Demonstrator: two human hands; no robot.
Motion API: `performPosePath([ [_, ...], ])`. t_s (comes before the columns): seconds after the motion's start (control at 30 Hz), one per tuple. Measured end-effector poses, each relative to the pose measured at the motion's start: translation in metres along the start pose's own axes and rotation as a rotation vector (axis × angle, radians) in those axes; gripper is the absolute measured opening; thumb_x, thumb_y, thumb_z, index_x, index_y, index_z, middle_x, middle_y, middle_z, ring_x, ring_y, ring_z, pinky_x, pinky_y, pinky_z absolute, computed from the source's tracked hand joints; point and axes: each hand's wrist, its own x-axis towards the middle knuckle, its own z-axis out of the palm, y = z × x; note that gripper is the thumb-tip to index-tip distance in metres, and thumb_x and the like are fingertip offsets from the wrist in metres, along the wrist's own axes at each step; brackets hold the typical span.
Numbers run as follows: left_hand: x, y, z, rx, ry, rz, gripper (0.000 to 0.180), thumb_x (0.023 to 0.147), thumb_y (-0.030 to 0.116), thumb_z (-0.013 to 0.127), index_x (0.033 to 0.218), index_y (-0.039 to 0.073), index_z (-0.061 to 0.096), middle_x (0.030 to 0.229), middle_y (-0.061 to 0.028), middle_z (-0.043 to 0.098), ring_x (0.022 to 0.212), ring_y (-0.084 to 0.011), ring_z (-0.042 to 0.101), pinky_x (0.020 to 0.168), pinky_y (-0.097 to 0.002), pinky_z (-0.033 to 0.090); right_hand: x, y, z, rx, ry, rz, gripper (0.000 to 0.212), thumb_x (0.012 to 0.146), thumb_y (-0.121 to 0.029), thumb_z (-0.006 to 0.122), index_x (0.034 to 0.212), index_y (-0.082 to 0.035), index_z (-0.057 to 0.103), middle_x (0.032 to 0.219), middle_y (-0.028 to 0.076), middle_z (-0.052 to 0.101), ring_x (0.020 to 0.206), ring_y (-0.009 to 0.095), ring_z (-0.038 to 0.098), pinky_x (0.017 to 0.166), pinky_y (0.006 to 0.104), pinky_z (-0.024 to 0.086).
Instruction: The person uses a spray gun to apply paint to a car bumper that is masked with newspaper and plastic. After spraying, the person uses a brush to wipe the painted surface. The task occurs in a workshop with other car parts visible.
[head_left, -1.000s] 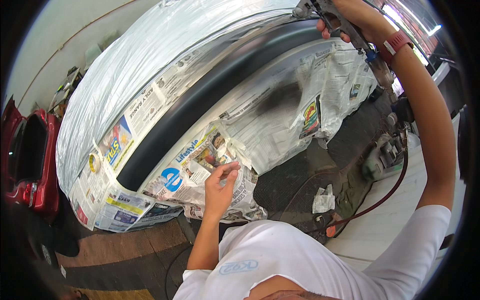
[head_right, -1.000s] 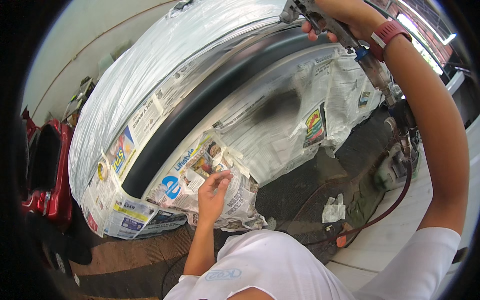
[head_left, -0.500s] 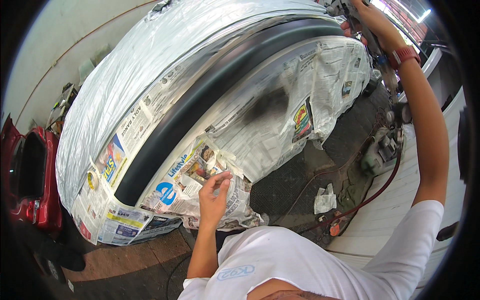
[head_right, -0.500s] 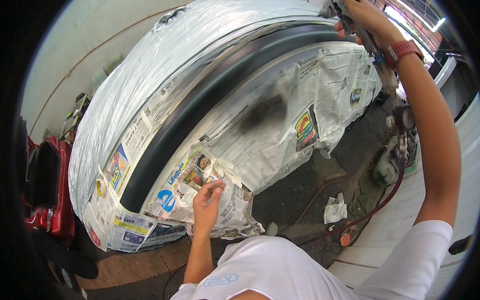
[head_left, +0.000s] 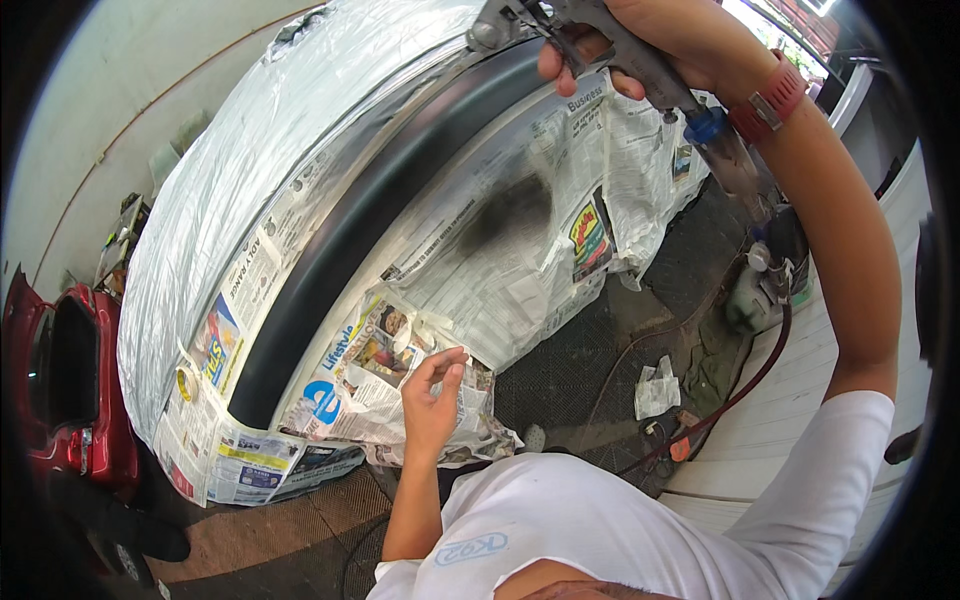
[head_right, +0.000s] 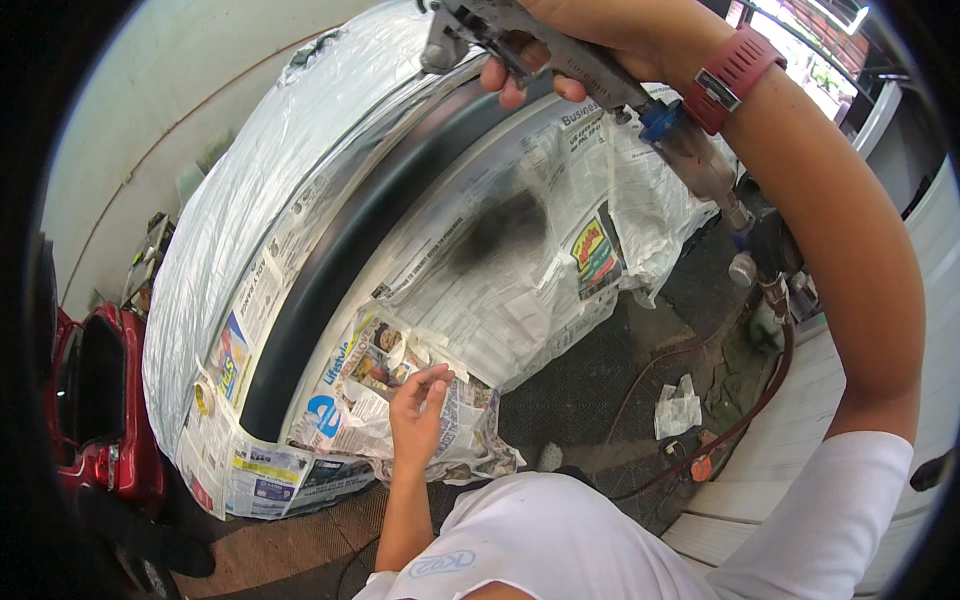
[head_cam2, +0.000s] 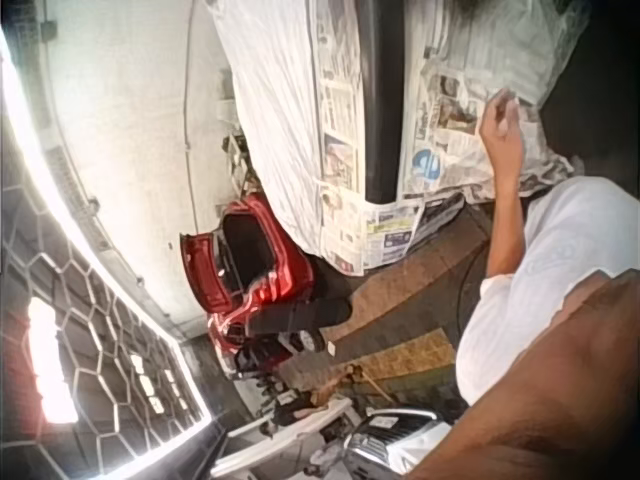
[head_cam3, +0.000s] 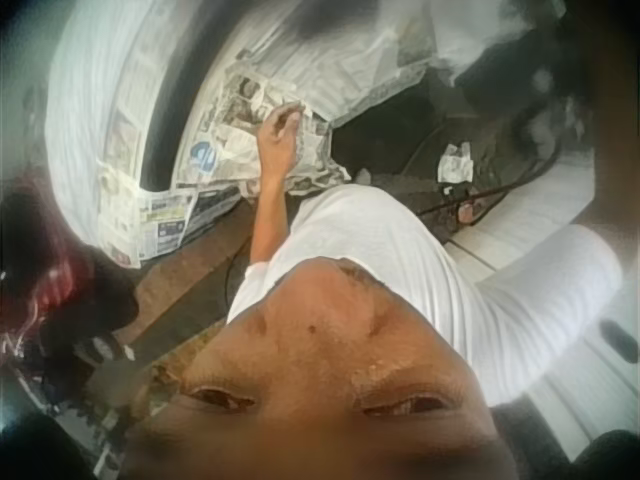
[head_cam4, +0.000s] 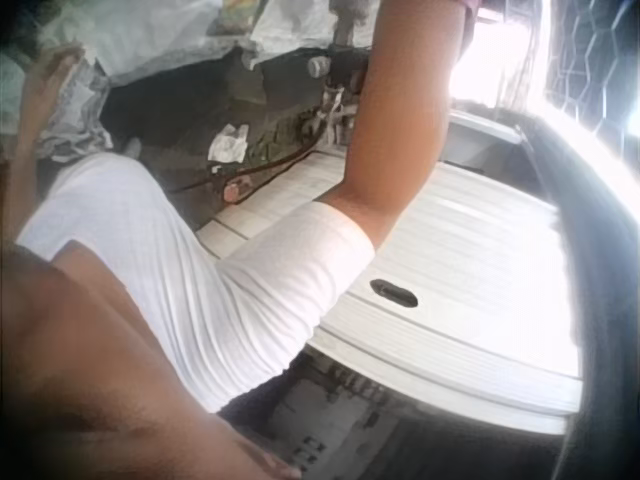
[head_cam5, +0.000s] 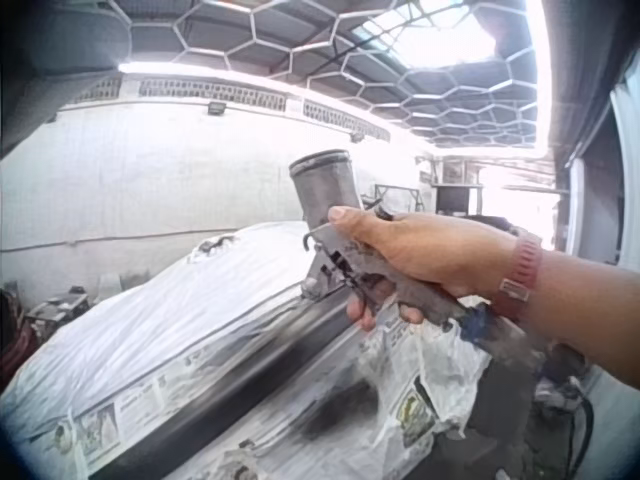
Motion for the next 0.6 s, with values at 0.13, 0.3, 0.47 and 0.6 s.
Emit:
performPosePath([
  [0.13, -0.005, -0.001, -0.003, 0.006, 0.033, -0.022, 0.027, 0.103, 0.014, 0.062, 0.123, -0.003, 0.067, 0.111, -0.0141, 0.073, 0.107, -0.0201, 0.069, 0.1, -0.0345, 0.052, 0.014, 0.015, -0.024, -0.142, 0.15, 0.091, 0.064, 0.109, -0.059, 0.035, 0.12, -0.002, 0.063, 0.084, 0.011, 0.072, 0.069, 0.016, 0.072, 0.043, 0.0245, 0.051],
  [0.3, -0.007, -0.003, -0.007, 0.014, 0.078, -0.008, 0.026, 0.103, 0.013, 0.061, 0.123, -0.004, 0.067, 0.112, -0.0143, 0.073, 0.108, -0.0204, 0.068, 0.1, -0.0343, 0.052, 0.03, 0.046, -0.065, -0.184, 0.281, 0.058, 0.06, 0.109, -0.057, 0.033, 0.114, -0.007, 0.065, 0.08, 0.01, 0.073, 0.064, 0.016, 0.072, 0.045, 0.0268, 0.051],
  [0.47, -0.01, -0.005, -0.007, 0.009, 0.095, -0.004, 0.026, 0.104, 0.013, 0.06, 0.122, -0.004, 0.067, 0.111, -0.014, 0.072, 0.108, -0.02, 0.068, 0.1, -0.0342, 0.052, 0.052, 0.078, -0.114, -0.128, 0.435, 0.124, 0.059, 0.109, -0.057, 0.036, 0.111, -0.005, 0.064, 0.079, 0.011, 0.072, 0.062, 0.02, 0.072, 0.044, 0.03, 0.052],
  [0.6, -0.011, -0.005, -0.005, 0.016, 0.096, -0.012, 0.026, 0.103, 0.012, 0.061, 0.122, -0.005, 0.066, 0.111, -0.0138, 0.072, 0.107, -0.0197, 0.068, 0.099, -0.034, 0.052, 0.064, 0.112, -0.154, 0.025, 0.561, 0.068, 0.058, 0.107, -0.056, 0.041, 0.111, -0.002, 0.062, 0.078, 0.013, 0.07, 0.059, 0.023, 0.071, 0.044, 0.0329, 0.053],
])
